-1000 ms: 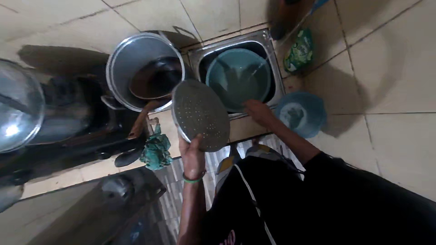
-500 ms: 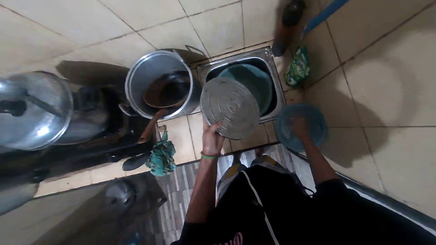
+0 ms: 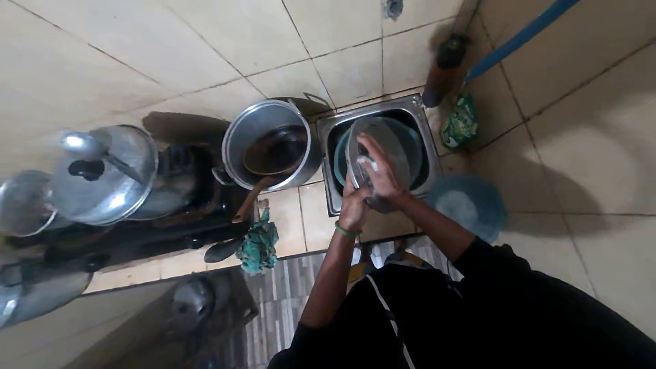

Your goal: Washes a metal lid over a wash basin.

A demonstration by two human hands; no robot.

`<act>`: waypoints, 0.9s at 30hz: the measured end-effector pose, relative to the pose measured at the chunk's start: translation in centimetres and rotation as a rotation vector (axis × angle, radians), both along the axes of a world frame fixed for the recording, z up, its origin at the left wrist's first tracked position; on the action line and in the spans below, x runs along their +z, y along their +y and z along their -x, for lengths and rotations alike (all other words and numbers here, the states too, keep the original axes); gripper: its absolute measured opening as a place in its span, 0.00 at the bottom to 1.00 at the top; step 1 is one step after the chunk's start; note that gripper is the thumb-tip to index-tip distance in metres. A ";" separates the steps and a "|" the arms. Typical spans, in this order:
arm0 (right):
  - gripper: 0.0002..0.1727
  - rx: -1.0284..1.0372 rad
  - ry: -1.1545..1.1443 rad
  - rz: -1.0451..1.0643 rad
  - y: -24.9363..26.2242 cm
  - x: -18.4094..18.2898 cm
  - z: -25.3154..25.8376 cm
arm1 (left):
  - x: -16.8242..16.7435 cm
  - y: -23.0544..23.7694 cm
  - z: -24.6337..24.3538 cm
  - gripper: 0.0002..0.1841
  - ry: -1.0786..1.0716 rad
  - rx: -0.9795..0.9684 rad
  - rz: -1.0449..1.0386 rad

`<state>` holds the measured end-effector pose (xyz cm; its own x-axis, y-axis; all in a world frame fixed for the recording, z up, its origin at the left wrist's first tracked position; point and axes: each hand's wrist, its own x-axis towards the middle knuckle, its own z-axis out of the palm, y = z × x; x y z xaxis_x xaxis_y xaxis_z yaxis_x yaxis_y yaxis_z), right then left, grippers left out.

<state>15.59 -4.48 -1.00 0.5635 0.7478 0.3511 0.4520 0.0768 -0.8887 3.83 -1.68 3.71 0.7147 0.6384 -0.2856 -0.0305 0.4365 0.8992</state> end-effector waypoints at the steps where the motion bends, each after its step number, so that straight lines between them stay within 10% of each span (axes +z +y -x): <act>1: 0.27 -0.016 0.006 0.012 0.7 -0.2 -1.4 | 0.1 0.0 0.1 0.40 0.012 -0.017 -0.004; 6: 0.28 -0.231 0.182 0.104 2.6 -0.5 -6.0 | 0.4 -0.3 0.1 0.42 0.008 -0.067 0.001; 12: 0.27 0.063 -0.002 -0.046 0.3 2.3 0.5 | 0.4 1.7 -0.3 0.37 -0.023 -0.057 0.008; 20: 0.28 -0.255 0.098 0.205 1.8 -0.8 -8.2 | 0.1 0.7 0.3 0.42 -0.058 -0.017 0.110; 27: 0.26 0.056 -0.167 0.001 0.3 -0.4 -2.2 | -0.3 2.1 0.6 0.39 -0.026 0.025 0.104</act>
<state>17.77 -4.23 -1.43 0.4550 0.7767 0.4355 0.5884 0.1048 -0.8017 3.27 0.42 3.39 0.7070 0.6240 -0.3327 -0.0652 0.5260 0.8480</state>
